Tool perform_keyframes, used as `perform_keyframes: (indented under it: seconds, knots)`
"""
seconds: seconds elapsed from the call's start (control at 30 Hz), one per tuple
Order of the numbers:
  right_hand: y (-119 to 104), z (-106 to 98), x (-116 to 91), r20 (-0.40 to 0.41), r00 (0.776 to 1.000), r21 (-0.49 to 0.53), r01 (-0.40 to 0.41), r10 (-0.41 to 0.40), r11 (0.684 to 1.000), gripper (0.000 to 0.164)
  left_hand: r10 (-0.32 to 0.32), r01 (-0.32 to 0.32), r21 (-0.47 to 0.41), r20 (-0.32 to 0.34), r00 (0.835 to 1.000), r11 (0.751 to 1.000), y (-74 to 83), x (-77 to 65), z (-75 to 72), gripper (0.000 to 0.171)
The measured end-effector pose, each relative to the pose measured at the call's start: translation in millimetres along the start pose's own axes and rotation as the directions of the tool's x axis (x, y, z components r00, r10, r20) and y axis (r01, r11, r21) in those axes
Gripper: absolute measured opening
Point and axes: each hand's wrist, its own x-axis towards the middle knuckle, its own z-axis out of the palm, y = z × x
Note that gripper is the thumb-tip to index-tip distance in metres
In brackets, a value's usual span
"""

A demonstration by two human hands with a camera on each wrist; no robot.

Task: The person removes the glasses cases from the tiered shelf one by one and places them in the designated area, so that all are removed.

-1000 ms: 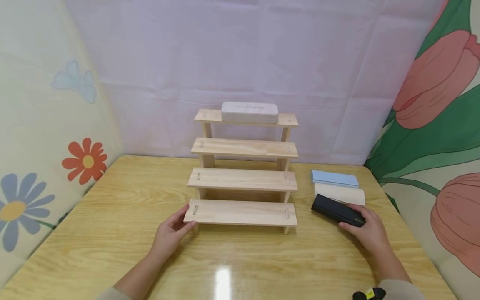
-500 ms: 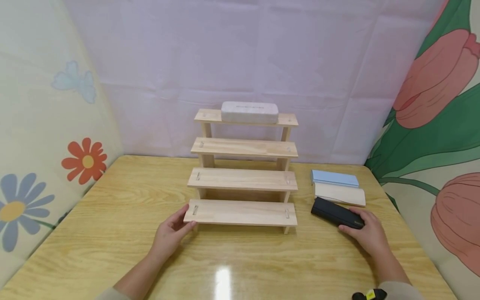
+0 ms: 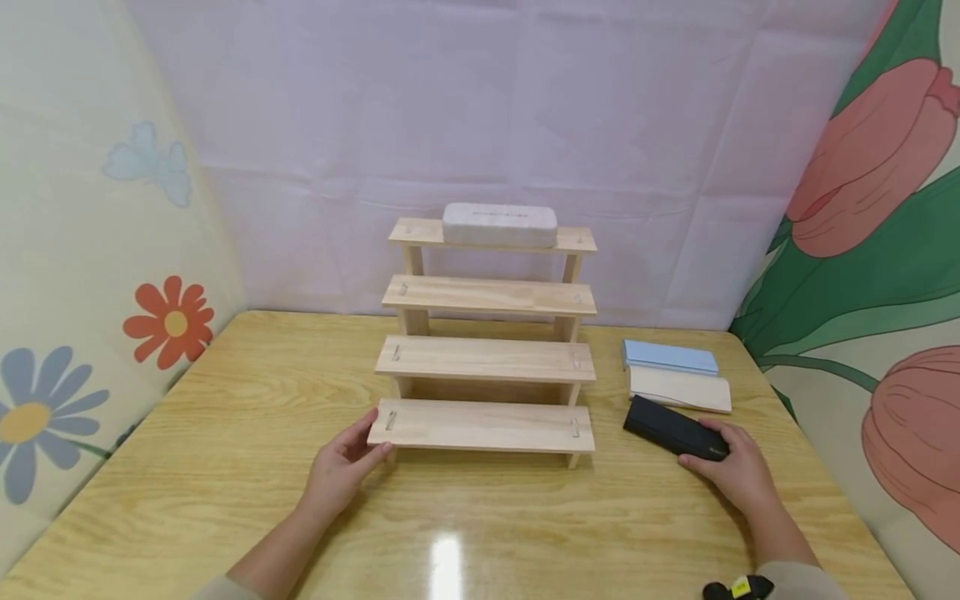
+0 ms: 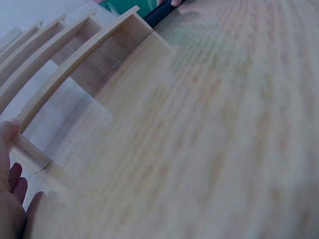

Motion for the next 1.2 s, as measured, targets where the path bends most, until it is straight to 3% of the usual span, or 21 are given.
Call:
perform_keyframes:
  seconds: [0.23,0.4,0.6,0.8,1.0,1.2]
  knots:
    - [1,-2,-1,0.029,0.997,0.013,-0.065,0.065,0.998,0.088,0.021,-0.021,-0.013,-0.004,1.0,1.0,0.4,-0.9,0.7,0.063]
    - [1,-4,-2,-0.018,0.987,0.053,-0.16,0.161,0.986,0.096,0.016,-0.016,-0.012,-0.002,1.0,1.0,0.2,-0.8,0.1,0.063]
    - [1,-5,0,-0.047,0.953,0.106,-0.293,0.299,0.95,0.1,-0.001,0.001,-0.005,0.004,1.0,1.0,-0.1,-0.3,-0.7,0.063]
    - [0,-5,3,-0.075,0.911,0.229,-0.38,0.406,0.896,0.094,0.006,-0.006,-0.006,0.003,1.0,1.0,-0.2,0.2,-0.3,0.063]
    - [-1,-5,6,-0.08,0.896,0.258,-0.404,0.437,0.877,0.093,0.025,-0.025,-0.011,0.009,1.0,1.0,0.2,-1.2,-0.7,0.063]
    - [-1,-5,9,-0.11,0.905,0.225,-0.38,0.411,0.897,0.086,0.034,-0.034,-0.004,0.003,0.999,0.999,2.1,-1.5,-0.4,0.062]
